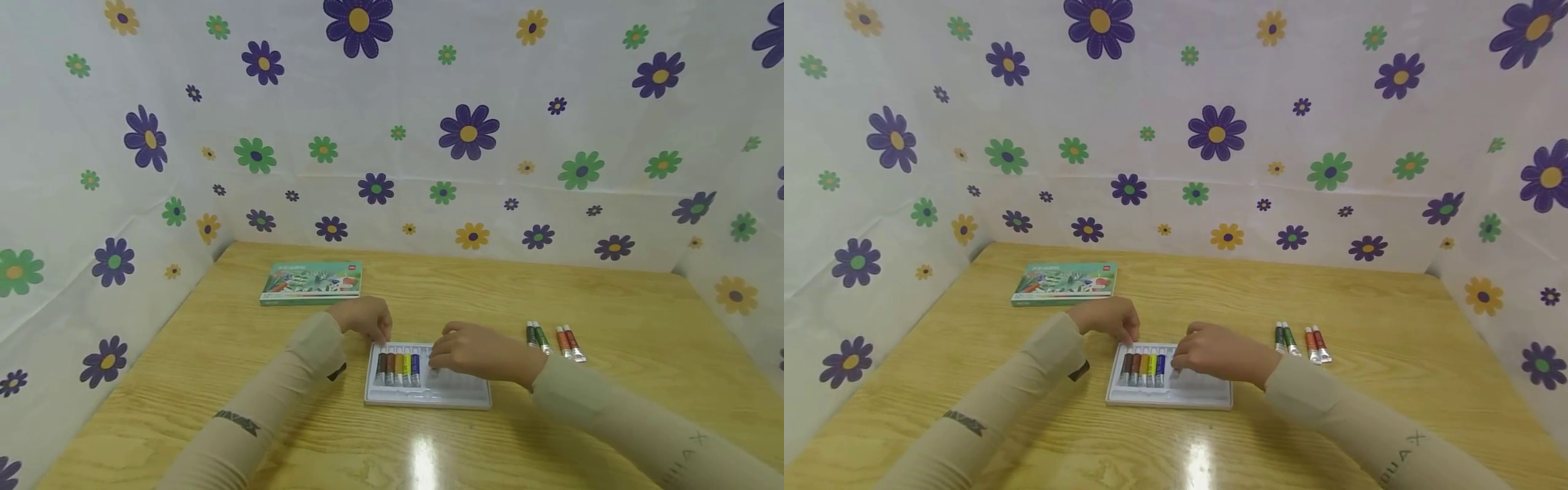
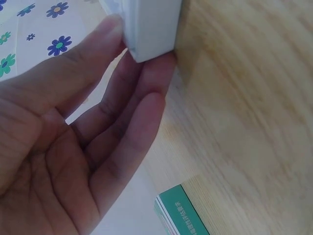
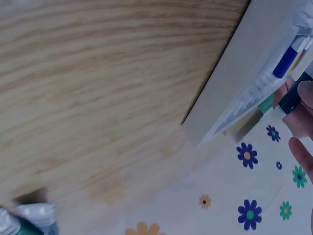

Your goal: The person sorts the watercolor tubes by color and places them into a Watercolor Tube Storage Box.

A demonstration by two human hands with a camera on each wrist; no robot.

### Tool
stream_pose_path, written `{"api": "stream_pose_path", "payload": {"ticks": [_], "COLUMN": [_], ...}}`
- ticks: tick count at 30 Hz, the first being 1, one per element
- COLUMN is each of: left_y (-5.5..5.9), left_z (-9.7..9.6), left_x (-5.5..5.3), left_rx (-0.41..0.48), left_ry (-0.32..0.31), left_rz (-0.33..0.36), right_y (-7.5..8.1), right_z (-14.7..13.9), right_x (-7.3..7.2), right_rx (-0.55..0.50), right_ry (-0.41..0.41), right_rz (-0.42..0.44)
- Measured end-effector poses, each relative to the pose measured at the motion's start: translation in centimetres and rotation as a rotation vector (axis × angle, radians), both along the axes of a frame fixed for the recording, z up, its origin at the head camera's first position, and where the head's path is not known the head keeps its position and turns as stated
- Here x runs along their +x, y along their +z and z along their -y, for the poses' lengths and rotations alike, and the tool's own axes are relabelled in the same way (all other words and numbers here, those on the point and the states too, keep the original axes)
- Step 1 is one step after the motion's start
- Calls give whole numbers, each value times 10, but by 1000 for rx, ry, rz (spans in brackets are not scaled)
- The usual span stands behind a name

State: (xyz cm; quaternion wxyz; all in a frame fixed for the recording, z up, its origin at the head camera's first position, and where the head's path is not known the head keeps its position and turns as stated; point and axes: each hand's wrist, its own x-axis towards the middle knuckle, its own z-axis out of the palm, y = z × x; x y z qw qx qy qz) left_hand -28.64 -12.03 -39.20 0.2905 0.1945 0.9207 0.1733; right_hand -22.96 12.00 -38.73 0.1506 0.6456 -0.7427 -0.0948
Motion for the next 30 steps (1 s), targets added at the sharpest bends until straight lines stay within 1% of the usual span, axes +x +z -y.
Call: {"api": "stream_pose_path", "payload": {"ticks": [2, 7, 14, 21, 25, 30], "left_y": [0, 1, 2, 1, 1, 1], "left_z": [0, -1, -1, -1, -1, -1], "left_x": [0, 2, 2, 2, 2, 1], "left_rx": [2, 2, -12, -10, -12, -21], "left_ry": [-2, 0, 4, -18, -22, -21], "left_rz": [-1, -1, -4, -19, -29, -32], "right_y": [-2, -7, -11, -16, -17, -16], "right_z": [6, 15, 21, 22, 23, 24], "right_x": [-1, -3, -6, -9, -10, -11], "right_rx": [15, 47, 15, 35, 18, -8], "right_ry": [3, 16, 61, 68, 70, 72], "right_rz": [9, -1, -54, -108, -72, 23]}}
